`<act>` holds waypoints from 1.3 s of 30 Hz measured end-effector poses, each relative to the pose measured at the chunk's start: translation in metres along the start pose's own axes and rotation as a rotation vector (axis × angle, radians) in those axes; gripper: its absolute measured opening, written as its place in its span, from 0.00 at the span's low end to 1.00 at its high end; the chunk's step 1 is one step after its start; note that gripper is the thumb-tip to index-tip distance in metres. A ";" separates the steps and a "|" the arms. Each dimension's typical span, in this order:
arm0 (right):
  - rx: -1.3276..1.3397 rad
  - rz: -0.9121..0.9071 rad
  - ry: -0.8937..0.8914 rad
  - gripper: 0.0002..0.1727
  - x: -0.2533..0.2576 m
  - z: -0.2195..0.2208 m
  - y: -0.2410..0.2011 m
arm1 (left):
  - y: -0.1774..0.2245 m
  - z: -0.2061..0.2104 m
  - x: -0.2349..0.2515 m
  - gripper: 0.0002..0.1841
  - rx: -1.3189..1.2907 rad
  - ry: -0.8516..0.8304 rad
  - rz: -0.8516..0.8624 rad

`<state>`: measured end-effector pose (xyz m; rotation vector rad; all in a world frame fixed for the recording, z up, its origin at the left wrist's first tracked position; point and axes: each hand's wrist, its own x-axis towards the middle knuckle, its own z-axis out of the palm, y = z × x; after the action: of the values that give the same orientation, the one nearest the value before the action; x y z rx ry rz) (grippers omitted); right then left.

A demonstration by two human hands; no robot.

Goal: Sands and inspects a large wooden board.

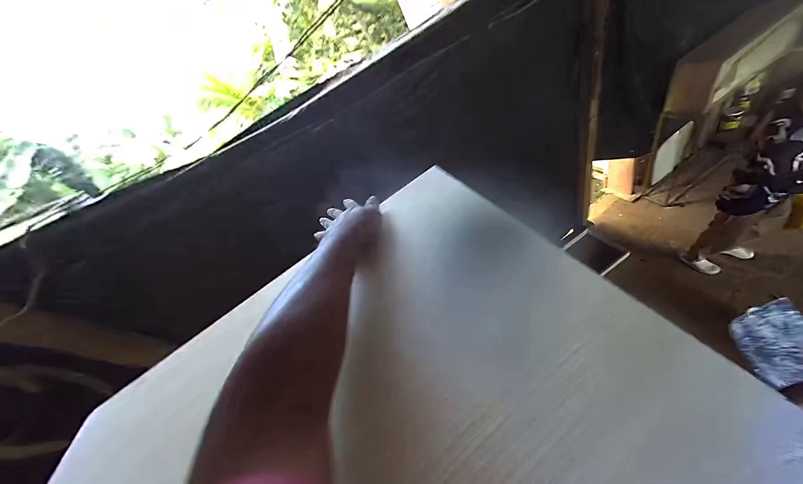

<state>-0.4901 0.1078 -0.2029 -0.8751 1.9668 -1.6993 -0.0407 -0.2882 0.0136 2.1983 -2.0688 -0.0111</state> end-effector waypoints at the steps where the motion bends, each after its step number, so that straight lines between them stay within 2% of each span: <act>1: 0.024 0.074 -0.012 0.26 -0.006 0.001 0.005 | -0.005 0.009 0.007 0.43 -0.036 0.042 0.106; 2: 0.045 0.153 -0.006 0.25 -0.013 0.001 0.013 | 0.005 0.019 0.002 0.42 -0.044 0.038 0.306; 4: 0.093 0.311 -0.039 0.25 -0.022 0.001 0.029 | 0.053 0.028 -0.025 0.39 -0.076 -0.060 0.669; 5: 0.113 0.357 -0.056 0.24 -0.023 0.002 0.037 | 0.073 0.029 -0.031 0.40 -0.100 -0.111 0.763; 7: 0.142 0.431 -0.115 0.25 -0.027 0.006 0.050 | 0.083 0.036 -0.011 0.42 -0.136 -0.150 0.849; 10: 0.181 0.445 -0.170 0.25 -0.039 0.018 0.066 | 0.102 0.032 0.013 0.46 -0.141 -0.162 0.714; 13: 0.130 0.450 -0.208 0.25 -0.055 0.015 0.073 | 0.129 0.025 0.007 0.40 -0.103 -0.104 0.450; 15: 0.106 0.487 -0.187 0.25 -0.068 0.004 0.083 | 0.141 0.023 -0.004 0.39 -0.105 -0.112 0.366; 18: 0.156 0.506 -0.119 0.25 -0.093 -0.012 0.107 | 0.143 0.007 -0.051 0.34 -0.168 -0.115 0.385; 20: 0.202 0.476 -0.143 0.27 -0.101 -0.020 0.121 | 0.139 0.000 -0.075 0.30 -0.181 -0.089 0.481; 21: 0.214 0.493 -0.181 0.26 -0.097 -0.022 0.115 | 0.134 -0.001 -0.082 0.29 -0.177 -0.064 0.523; 24: 0.216 0.506 -0.225 0.27 -0.080 -0.020 0.110 | 0.126 -0.004 -0.102 0.33 -0.159 -0.182 0.609; 26: 0.181 0.408 -0.231 0.28 -0.061 -0.009 0.079 | 0.118 0.000 -0.093 0.34 -0.108 -0.208 0.649; 28: 0.103 0.235 -0.278 0.29 -0.024 0.007 0.019 | 0.093 -0.004 -0.068 0.33 -0.095 -0.208 0.601; 29: 0.068 0.059 -0.318 0.29 0.002 0.014 -0.008 | 0.069 -0.001 -0.051 0.33 -0.088 -0.150 0.555; 30: 0.013 -0.160 -0.360 0.30 0.029 0.024 -0.040 | 0.042 0.010 -0.035 0.32 -0.091 -0.004 0.501; 31: -0.062 -0.392 -0.383 0.30 0.054 0.037 -0.074 | 0.026 0.009 -0.031 0.32 -0.082 0.073 0.398; 32: -0.152 -0.598 -0.401 0.30 0.073 0.052 -0.108 | 0.026 -0.018 -0.037 0.33 -0.027 -0.116 0.201; 33: -0.252 -0.765 -0.434 0.29 0.086 0.070 -0.142 | 0.024 -0.031 -0.040 0.34 -0.025 -0.216 0.024; 34: -0.335 -0.880 -0.487 0.28 0.094 0.092 -0.173 | 0.013 -0.025 -0.041 0.34 -0.055 -0.173 -0.069; 36: -0.470 -0.991 -0.643 0.25 0.101 0.147 -0.217 | -0.018 -0.002 -0.040 0.36 -0.079 -0.035 -0.027; 38: -0.651 -1.024 -0.783 0.27 0.099 0.204 -0.234 | -0.034 0.001 -0.044 0.38 -0.062 -0.048 0.071; 39: -0.763 -0.983 -0.863 0.28 0.095 0.228 -0.240 | -0.036 0.003 -0.045 0.38 -0.070 -0.045 0.079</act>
<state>-0.3612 -0.1395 -0.0007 -2.5953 1.5437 -0.5031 -0.0084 -0.2417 0.0037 2.0943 -2.1428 -0.1245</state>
